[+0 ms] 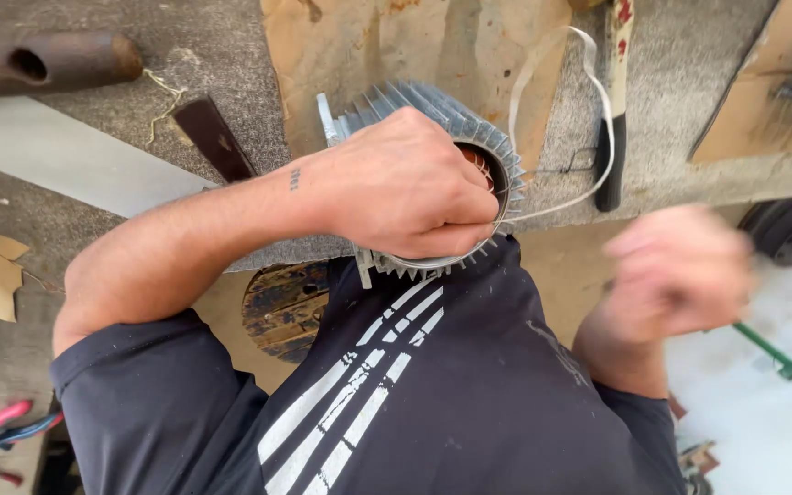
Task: Lacing and securing copper windings in an electric motor stator using a cord and a mallet
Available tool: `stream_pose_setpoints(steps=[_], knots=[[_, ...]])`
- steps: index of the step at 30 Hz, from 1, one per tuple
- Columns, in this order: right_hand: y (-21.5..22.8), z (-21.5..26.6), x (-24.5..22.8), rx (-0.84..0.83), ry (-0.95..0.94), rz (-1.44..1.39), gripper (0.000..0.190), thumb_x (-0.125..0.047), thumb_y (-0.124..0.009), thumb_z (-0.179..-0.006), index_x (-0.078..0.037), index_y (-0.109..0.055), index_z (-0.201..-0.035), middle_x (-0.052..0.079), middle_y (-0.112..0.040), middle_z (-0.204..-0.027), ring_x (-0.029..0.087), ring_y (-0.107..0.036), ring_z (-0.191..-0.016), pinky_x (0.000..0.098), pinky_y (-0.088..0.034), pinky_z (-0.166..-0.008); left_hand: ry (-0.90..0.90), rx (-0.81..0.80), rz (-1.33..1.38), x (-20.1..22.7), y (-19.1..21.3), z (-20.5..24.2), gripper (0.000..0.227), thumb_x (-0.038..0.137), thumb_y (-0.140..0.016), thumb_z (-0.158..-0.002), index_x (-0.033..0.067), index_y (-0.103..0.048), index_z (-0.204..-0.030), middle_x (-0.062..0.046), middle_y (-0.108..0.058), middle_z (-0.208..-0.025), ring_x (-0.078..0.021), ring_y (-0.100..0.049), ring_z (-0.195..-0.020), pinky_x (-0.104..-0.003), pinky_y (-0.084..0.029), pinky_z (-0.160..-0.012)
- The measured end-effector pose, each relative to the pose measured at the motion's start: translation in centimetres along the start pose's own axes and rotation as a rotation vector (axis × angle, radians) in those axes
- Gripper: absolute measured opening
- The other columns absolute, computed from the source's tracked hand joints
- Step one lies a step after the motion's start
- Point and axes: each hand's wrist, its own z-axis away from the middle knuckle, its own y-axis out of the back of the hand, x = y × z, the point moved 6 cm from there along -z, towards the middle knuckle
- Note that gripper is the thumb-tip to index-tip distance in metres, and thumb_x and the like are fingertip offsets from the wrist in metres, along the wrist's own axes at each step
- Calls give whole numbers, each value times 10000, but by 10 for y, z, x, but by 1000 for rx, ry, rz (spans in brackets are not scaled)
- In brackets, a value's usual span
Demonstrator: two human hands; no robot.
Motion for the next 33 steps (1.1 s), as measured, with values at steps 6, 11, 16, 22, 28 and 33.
stream_pose_setpoints(steps=[6,11,16,22,28,33], knots=[[-97,40,-47,-1070,-252,-653,227,-265,-589,-1008,-81,-721,-1013,76,-750,-958,272,-722,-786,395,-568,-731,72,89,-68,3,-3,7,352,216,-573,-1013,104,-458,-699,-66,-554,-656,-372,-519,-556,-509,-351,-495],[-112,49,-79,-1310,-128,-713,288,-236,-473,-1072,-59,-674,-1179,92,-734,-1159,291,-734,-986,395,-578,-839,284,307,-201,18,1,25,368,152,-549,-1049,99,-432,-705,-35,-496,-656,-293,-411,-531,-436,-299,-512],[-160,101,-92,-1525,-248,-803,451,-328,-455,-1071,-23,-542,-1391,170,-610,-1408,339,-572,-1309,446,-426,-1125,410,500,-332,28,-11,39,347,184,-523,-1063,91,-415,-746,-61,-500,-653,-313,-494,-582,-447,-393,-603],[-270,181,-79,-1330,-119,-334,429,-281,-456,-1027,-91,-391,-1406,204,-353,-1432,441,-326,-1333,592,-223,-1090,484,614,-379,26,-12,44,323,202,-505,-1071,111,-443,-767,-41,-445,-642,-232,-414,-552,-433,-276,-540],[-285,212,-68,-1264,-73,-31,563,-406,-318,-1162,-158,-239,-1662,111,-138,-1722,372,-114,-1604,591,-38,-1302,574,653,-262,12,-27,59,431,135,-620,-1005,129,-280,-741,4,-231,-617,-143,-178,-603,-410,-145,-565],[-271,214,-72,-1193,1,164,561,-383,-351,-1156,-139,-273,-1655,112,-193,-1708,358,-153,-1588,573,-75,-1293,532,629,-185,11,-25,60,453,122,-634,-1010,134,-281,-727,18,-246,-613,-129,-198,-585,-410,-128,-563]])
